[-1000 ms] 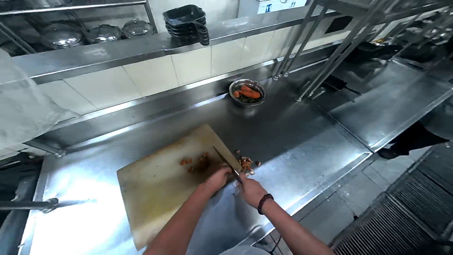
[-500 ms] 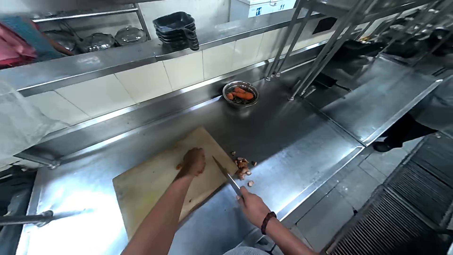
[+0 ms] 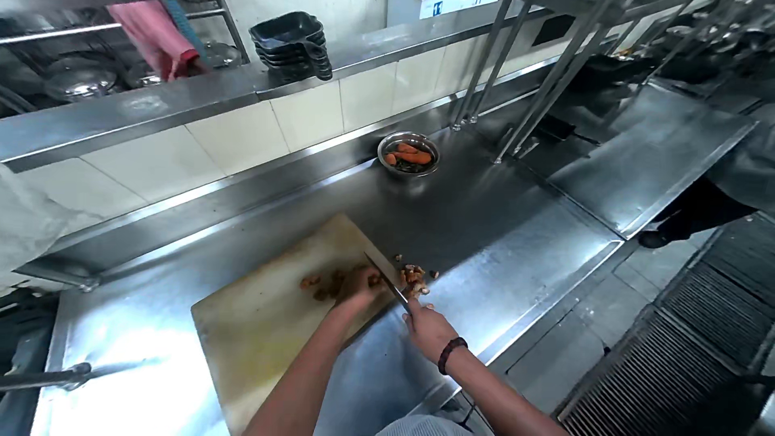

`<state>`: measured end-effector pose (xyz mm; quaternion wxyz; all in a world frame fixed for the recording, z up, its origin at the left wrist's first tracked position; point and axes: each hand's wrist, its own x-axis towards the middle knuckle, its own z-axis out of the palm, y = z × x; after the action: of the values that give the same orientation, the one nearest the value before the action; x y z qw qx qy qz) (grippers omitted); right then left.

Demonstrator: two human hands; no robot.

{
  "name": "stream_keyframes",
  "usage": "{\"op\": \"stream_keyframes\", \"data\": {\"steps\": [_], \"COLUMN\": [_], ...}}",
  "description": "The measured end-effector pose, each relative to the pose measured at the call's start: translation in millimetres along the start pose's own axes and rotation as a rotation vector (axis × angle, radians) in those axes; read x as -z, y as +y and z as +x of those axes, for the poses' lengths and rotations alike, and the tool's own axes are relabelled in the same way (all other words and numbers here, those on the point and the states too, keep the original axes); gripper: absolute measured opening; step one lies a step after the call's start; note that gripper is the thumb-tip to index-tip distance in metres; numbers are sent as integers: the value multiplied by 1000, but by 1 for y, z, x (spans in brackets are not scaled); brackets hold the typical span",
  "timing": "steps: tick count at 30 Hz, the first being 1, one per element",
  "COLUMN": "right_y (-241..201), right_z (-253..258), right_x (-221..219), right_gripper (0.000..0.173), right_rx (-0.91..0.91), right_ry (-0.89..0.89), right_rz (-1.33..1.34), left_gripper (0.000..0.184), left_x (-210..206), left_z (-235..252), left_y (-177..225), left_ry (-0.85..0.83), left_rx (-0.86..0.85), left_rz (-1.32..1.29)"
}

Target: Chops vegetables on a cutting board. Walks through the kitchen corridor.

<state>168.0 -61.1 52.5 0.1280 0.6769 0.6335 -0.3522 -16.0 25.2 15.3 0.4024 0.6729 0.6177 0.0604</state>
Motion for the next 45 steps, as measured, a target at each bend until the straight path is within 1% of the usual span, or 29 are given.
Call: {"op": "stream_keyframes", "data": {"steps": [2, 6, 8, 10, 14, 16, 19, 20, 22, 24, 26, 28, 30, 31, 33, 36, 37, 39, 42, 43, 45], "right_y": [-3, -5, -9, -17, -30, -27, -21, -21, -29, -36, -35, -30, -24, -23, -28, -32, -31, -28, -23, -23, -20], "right_z": [1, 4, -1, -14, -42, -32, 7, 15, 11, -14, -32, -22, 7, 17, 14, -21, -26, -17, 16, 22, 27], "right_x": [1, 1, 7, 22, 50, 42, 1, -5, 6, 29, 43, 27, -2, -9, 5, 39, 43, 27, -17, -20, -15], "right_gripper": [44, 43, 41, 41, 47, 45, 43, 42, 42, 43, 43, 44, 45, 46, 45, 44, 45, 45, 45, 46, 46], "right_rx": [7, 1, -5, -19, -60, -54, -14, -8, -10, -26, -44, -31, -10, -3, 6, 2, -2, 5, 14, 23, 53], "right_ry": [1, 2, -2, -32, -150, -132, -15, 6, -15, -84, -143, -113, -36, -15, -26, -131, -151, -129, -3, 14, -6], "right_rz": [-24, -46, -62, -89, -130, -103, -23, -23, -62, -110, -118, -88, -44, -37, -60, -111, -114, -69, 17, 17, 15], "left_gripper": [37, 22, 21, 22, 27, 24, 22, 21, 23, 26, 29, 26, 24, 25, 26, 25, 26, 24, 26, 27, 28], "left_x": [7, 11, 6, 0, 2, 1, -7, -9, -6, -4, -6, -9, -11, -12, -7, -5, -3, -6, -13, -13, -16], "left_z": [-3, -8, -7, -8, -13, -14, -13, -12, -12, -13, -10, -12, -13, -12, -14, -13, -12, -13, -10, -9, -11], "left_y": [-3, -2, -3, -2, 9, 7, -3, -6, -6, -2, -2, -6, -10, -12, -10, -8, -7, -10, -16, -18, -20], "left_ry": [5, -3, -4, -26, -72, -48, -22, -18, -22, -60, -55, -32, -23, -26, -36, -48, -60, -57, -35, -33, -27], "left_rx": [-20, -57, -80, -86, -50, -72, -102, -114, -103, -62, -58, -76, -112, -127, -132, -135, -138, -149, -215, -233, -262], "left_rz": [5, 49, 48, 64, 107, 90, 40, 36, 58, 94, 124, 94, 55, 52, 70, 114, 121, 111, 96, 104, 131]}}
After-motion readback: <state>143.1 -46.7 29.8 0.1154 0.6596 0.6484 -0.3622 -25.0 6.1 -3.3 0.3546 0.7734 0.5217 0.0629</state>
